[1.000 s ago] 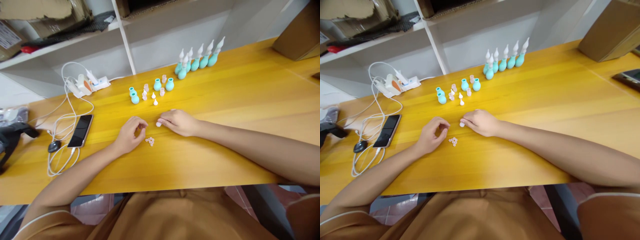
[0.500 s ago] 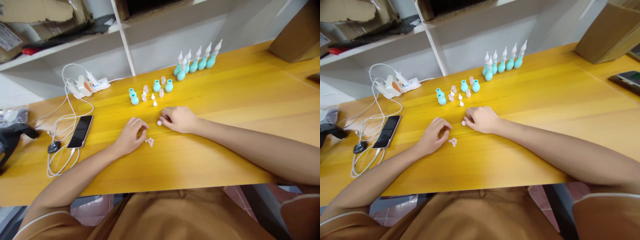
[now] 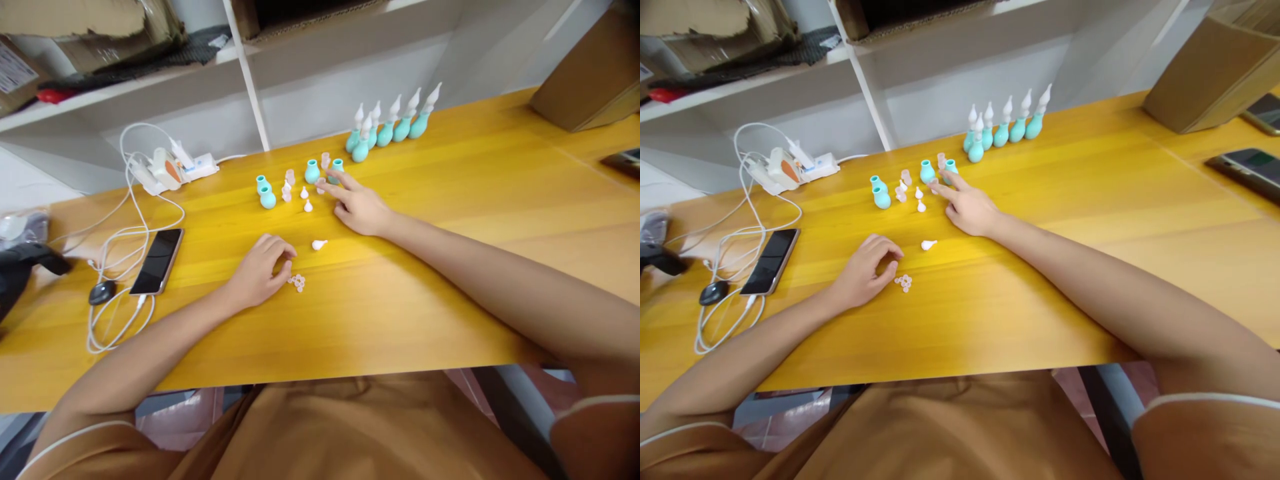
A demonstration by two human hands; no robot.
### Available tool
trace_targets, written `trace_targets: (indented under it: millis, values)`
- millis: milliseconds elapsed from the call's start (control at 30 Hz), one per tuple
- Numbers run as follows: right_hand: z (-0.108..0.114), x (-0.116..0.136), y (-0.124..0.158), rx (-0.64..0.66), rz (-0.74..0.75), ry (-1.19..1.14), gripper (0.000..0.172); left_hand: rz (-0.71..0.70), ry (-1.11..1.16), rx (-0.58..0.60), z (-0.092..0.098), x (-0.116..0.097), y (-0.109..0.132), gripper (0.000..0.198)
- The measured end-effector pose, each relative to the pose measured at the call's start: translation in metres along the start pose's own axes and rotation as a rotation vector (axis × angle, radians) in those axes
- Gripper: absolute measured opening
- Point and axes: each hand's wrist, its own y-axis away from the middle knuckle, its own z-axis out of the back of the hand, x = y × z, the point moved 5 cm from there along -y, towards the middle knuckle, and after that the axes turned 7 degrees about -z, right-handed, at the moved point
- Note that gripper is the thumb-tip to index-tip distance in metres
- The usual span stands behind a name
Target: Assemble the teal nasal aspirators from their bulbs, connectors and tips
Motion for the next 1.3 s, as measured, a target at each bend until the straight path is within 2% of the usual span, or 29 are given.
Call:
trace_targets:
  millis: [233,367,467,667,800,1133,1300]
  values:
    - [-0.002,0.004,-0.004,0.014,0.028,0.003,0.063,-0.202,0.108,0.169,-0.005,-0.013,0.0,0.018]
    - [0.008,0.01,0.0,-0.073,0.052,-0.07,0.05,-0.218,0.111,0.174,-0.004,-0.015,0.0,0.023]
    - [0.014,0.011,0.004,-0.104,0.009,-0.117,0.039,-0.224,0.108,0.174,-0.004,-0.016,0.0,0.023]
    - [0.016,0.006,0.008,-0.157,-0.051,-0.182,0.029,-0.233,0.111,0.184,-0.005,-0.018,0.001,0.028]
    - [0.012,0.003,0.009,-0.136,-0.083,-0.238,0.031,-0.252,0.127,0.18,-0.005,-0.019,0.001,0.014]
    - [0.017,0.009,0.012,-0.108,-0.121,-0.275,0.037,-0.281,0.146,0.135,-0.006,-0.018,0.001,0.014]
    - [0.018,0.013,0.015,-0.156,-0.045,-0.356,0.035,-0.309,0.138,0.113,-0.006,-0.016,0.002,0.01]
